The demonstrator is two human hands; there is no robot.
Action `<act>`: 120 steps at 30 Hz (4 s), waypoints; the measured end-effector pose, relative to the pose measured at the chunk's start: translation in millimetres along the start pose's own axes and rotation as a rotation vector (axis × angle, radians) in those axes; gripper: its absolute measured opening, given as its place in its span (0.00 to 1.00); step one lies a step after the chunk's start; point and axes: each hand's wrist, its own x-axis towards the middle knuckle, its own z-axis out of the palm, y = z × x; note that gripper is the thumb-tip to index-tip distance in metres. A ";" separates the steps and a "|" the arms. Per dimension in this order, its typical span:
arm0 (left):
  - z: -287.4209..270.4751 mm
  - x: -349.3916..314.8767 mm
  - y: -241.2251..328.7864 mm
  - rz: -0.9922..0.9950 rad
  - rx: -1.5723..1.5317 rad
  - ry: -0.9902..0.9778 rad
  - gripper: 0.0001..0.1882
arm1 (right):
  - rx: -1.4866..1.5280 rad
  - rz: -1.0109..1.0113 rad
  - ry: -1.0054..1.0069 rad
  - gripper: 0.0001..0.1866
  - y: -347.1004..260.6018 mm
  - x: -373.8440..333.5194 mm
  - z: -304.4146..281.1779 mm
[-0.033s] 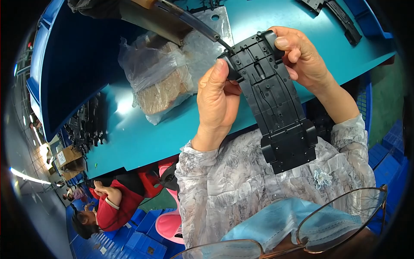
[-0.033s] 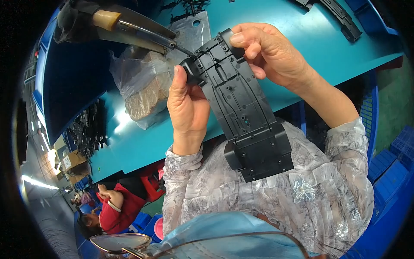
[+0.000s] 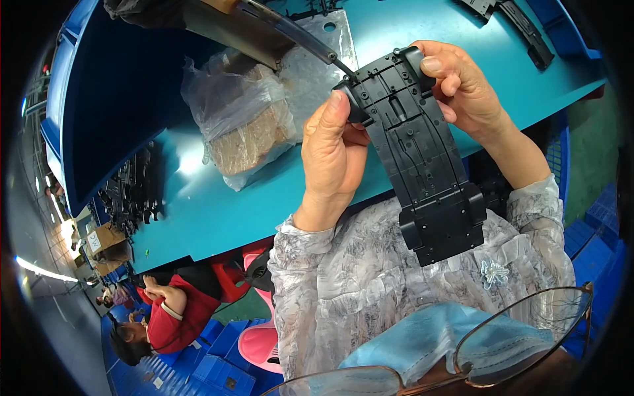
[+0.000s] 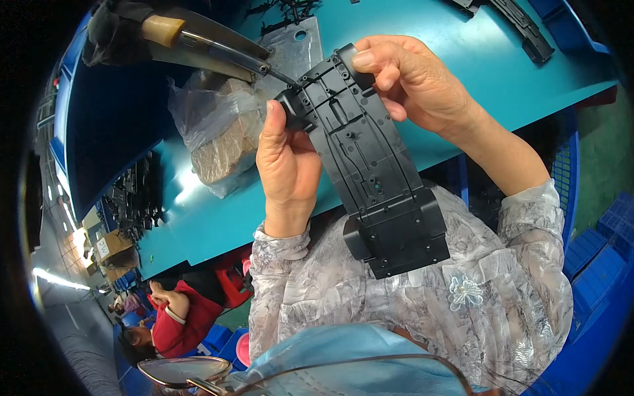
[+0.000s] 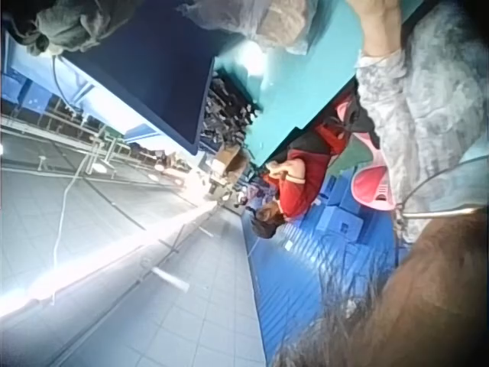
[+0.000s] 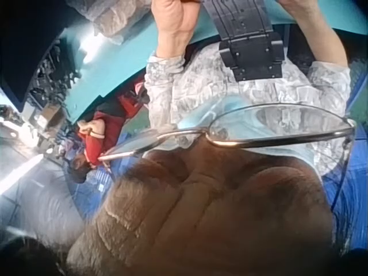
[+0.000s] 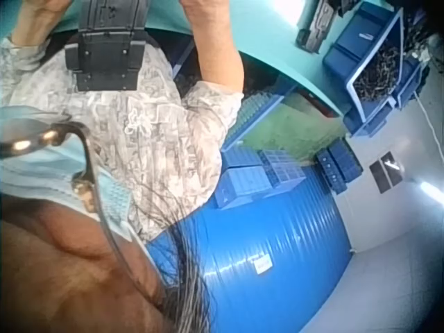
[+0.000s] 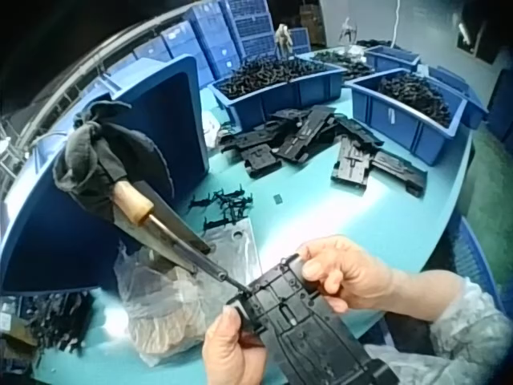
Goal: The person assembles plastic components onto a toy car chassis at a factory workbench. This is done using an electric screwdriver.
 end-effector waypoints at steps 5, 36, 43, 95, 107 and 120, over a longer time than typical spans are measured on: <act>2.3 -0.4 1.5 -0.017 -0.039 -0.035 0.12 | 0.023 -0.010 -0.014 0.11 1.2 0.7 -0.9; -2.0 0.8 6.3 0.027 0.175 -0.080 0.15 | 0.049 -0.071 -0.081 0.11 16.2 2.4 -13.4; 8.8 -0.3 10.1 0.049 0.267 0.026 0.14 | 0.051 -0.052 -0.086 0.11 16.3 3.9 -13.0; 2.7 -1.1 6.4 0.059 0.185 -0.033 0.13 | 0.149 -0.022 -0.106 0.14 21.2 3.6 -15.0; 4.1 -1.3 9.8 0.055 0.232 -0.043 0.14 | 0.150 -0.032 -0.119 0.13 18.8 2.6 -15.4; -8.2 0.3 -0.5 0.063 0.235 -0.018 0.15 | 0.143 -0.003 -0.047 0.13 28.3 5.5 -19.7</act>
